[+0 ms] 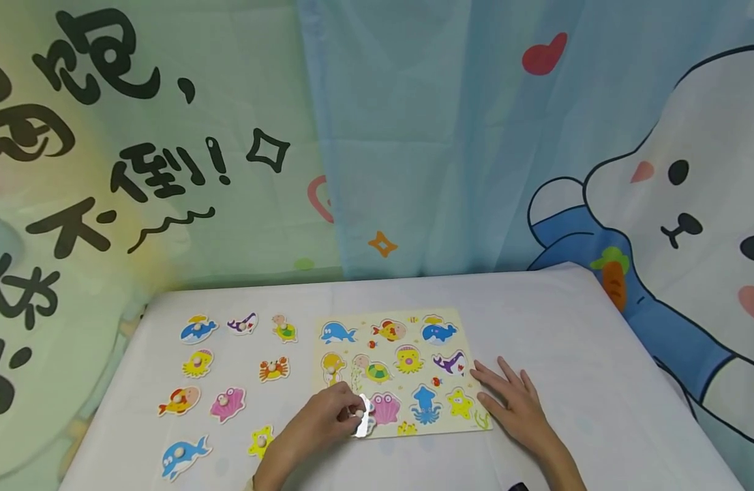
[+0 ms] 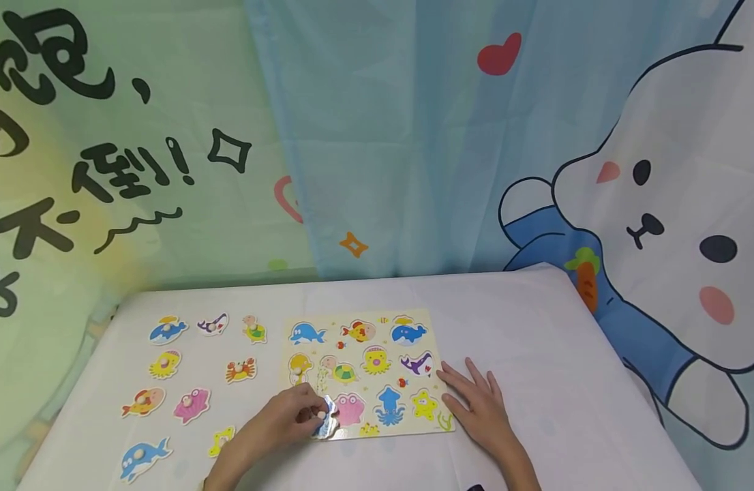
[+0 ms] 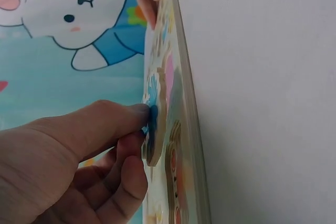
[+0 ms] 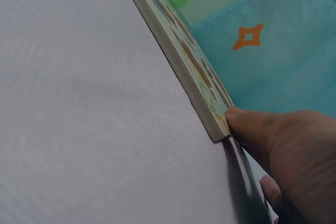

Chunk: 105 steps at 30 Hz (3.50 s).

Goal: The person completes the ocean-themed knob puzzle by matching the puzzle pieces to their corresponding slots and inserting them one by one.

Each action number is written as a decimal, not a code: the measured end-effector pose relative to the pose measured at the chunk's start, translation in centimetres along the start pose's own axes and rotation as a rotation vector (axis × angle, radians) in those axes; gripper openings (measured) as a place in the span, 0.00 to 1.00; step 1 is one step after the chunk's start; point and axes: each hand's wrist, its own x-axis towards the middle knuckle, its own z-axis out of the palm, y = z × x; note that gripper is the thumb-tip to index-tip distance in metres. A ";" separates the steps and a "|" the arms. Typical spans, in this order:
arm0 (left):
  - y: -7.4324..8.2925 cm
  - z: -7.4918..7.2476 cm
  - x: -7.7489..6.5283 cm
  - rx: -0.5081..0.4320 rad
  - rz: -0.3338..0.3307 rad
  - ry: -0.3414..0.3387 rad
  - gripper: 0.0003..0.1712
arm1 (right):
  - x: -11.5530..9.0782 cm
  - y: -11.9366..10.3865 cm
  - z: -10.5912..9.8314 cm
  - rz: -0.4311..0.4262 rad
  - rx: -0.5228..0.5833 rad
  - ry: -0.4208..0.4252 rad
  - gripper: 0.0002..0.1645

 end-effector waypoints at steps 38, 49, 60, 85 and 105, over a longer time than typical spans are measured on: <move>6.1 6.5 7.8 -0.031 -0.081 0.000 0.02 | 0.3 -0.2 -0.2 -0.046 -0.008 0.014 0.24; 6.3 7.3 7.5 0.131 -0.015 -0.009 0.03 | 0.1 0.0 -0.1 -0.013 -0.009 0.002 0.24; 6.5 7.8 7.1 0.132 -0.020 0.024 0.03 | 0.2 -0.1 -0.1 -0.007 -0.011 0.004 0.24; 5.7 6.4 5.8 -0.101 -0.102 -0.079 0.31 | 0.1 -0.3 -0.1 0.004 -0.033 -0.005 0.25; 6.7 5.6 5.3 0.166 0.069 0.024 0.27 | 0.1 -0.1 0.0 -0.005 -0.042 -0.005 0.25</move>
